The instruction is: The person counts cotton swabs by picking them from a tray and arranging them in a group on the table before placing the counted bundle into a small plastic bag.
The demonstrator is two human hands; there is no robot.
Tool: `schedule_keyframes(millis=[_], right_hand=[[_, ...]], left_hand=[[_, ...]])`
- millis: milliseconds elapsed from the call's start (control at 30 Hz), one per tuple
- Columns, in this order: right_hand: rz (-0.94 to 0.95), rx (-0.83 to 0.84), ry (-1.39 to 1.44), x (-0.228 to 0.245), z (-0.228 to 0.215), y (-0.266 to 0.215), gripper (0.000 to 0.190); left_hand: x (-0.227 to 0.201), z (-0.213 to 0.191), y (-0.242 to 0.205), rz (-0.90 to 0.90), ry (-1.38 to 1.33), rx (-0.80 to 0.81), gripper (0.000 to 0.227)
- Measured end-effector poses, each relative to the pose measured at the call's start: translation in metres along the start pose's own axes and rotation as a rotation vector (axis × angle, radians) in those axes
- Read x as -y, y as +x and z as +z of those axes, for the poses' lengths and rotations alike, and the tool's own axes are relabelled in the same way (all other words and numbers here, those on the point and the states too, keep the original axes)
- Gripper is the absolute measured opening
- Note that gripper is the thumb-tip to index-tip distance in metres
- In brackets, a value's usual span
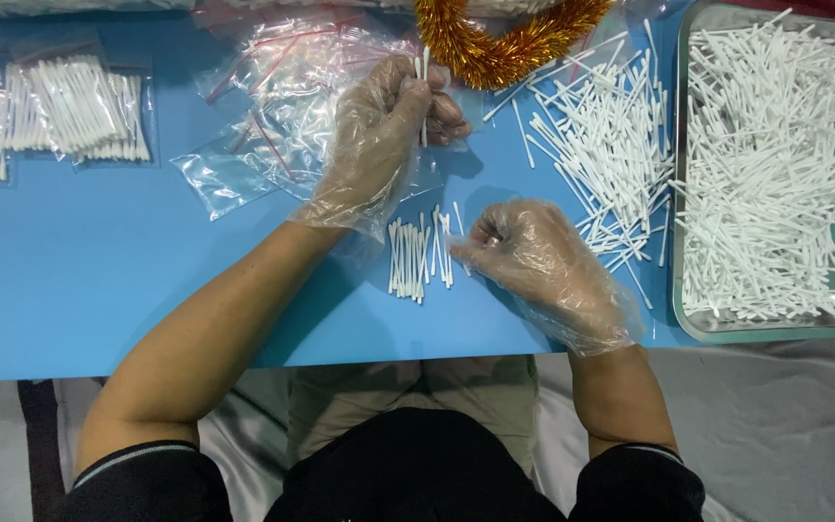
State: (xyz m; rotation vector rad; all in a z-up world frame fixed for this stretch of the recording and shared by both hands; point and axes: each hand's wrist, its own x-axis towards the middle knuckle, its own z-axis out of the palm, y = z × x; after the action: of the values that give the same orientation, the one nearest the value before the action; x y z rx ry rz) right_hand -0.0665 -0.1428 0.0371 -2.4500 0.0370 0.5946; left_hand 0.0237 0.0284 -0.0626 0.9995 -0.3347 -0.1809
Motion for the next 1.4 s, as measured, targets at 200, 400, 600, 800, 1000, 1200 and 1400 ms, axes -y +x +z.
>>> schedule_keyframes(millis=[200,400,600,800,1000,1200,1400], right_hand=[[-0.026,-0.020,-0.025,0.001,0.000,-0.001,0.029],[-0.007,-0.010,0.009,0.000,0.001,0.001,0.029],[0.033,-0.010,0.037,0.006,0.003,0.001,0.034],[0.007,-0.047,0.020,0.008,0.005,0.001,0.039],[-0.040,-0.074,0.000,0.008,0.007,0.002,0.041],[-0.039,-0.116,0.030,0.007,0.010,0.004,0.043],[-0.094,-0.188,-0.032,-0.001,0.020,0.013,0.053]], left_hand=[[0.000,-0.001,0.000,0.003,0.048,0.007,0.023],[0.001,-0.001,0.000,0.002,0.029,0.012,0.024],[0.000,-0.001,0.000,-0.008,0.024,0.006,0.026],[0.001,0.000,0.000,-0.015,-0.042,0.006,0.020],[0.003,-0.001,0.000,-0.002,-0.046,0.019,0.019],[0.004,-0.001,0.000,-0.009,-0.017,0.007,0.019],[0.002,0.000,0.000,-0.007,-0.048,0.025,0.017]])
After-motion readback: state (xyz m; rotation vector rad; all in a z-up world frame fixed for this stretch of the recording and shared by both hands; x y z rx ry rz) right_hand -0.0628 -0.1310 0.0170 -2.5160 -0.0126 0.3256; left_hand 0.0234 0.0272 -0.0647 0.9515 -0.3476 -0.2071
